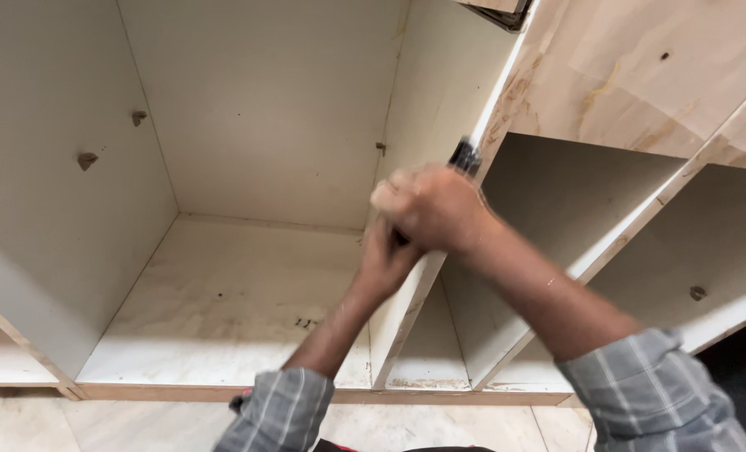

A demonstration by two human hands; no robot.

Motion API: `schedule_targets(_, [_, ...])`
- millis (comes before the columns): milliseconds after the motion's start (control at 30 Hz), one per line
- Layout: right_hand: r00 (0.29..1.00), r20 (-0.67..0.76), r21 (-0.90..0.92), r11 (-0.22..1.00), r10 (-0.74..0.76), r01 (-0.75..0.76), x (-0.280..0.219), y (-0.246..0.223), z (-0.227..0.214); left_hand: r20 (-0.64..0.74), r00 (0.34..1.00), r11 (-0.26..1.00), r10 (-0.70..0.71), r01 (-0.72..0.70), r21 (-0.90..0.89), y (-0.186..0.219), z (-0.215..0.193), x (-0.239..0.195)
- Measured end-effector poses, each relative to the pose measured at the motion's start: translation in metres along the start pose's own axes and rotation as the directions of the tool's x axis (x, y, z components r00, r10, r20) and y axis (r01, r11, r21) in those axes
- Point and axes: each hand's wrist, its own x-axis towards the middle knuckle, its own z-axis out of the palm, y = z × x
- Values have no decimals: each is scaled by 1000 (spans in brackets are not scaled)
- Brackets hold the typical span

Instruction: The person smooths the edges and corners of a wooden cabinet using a hand plane. They work on the vertical edges and horizontal joints, removing material to create a smooth finish.

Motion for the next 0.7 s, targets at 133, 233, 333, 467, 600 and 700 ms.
schedule_targets(133, [998, -58, -130, 991, 39, -46, 9, 30, -13, 5, 998, 998, -63, 63, -25, 0, 7, 35])
schedule_targets(233, [999, -39, 26, 999, 21, -20, 2, -14, 0, 9, 998, 992, -56, 57, -112, -13, 2, -10])
schedule_targets(333, [984, 176, 139, 990, 0, -25, -13, -80, 17, 44, 961, 952, -272, 276, -133, -17, -6, -84])
schedule_targets(467, [996, 85, 185, 983, -27, 11, -12, -62, 5, 27, 986, 979, -164, 166, -117, -11, -3, -68])
schedule_targets(600, [1000, 2, -190, 982, 17, -17, 12, 38, -26, -3, 999, 997, 52, -52, -51, -2, 12, 44])
schedule_targets(700, [997, -82, -188, 982, 16, -31, 13, 48, -21, 16, 1000, 999, -18, 19, -47, -9, 12, 49])
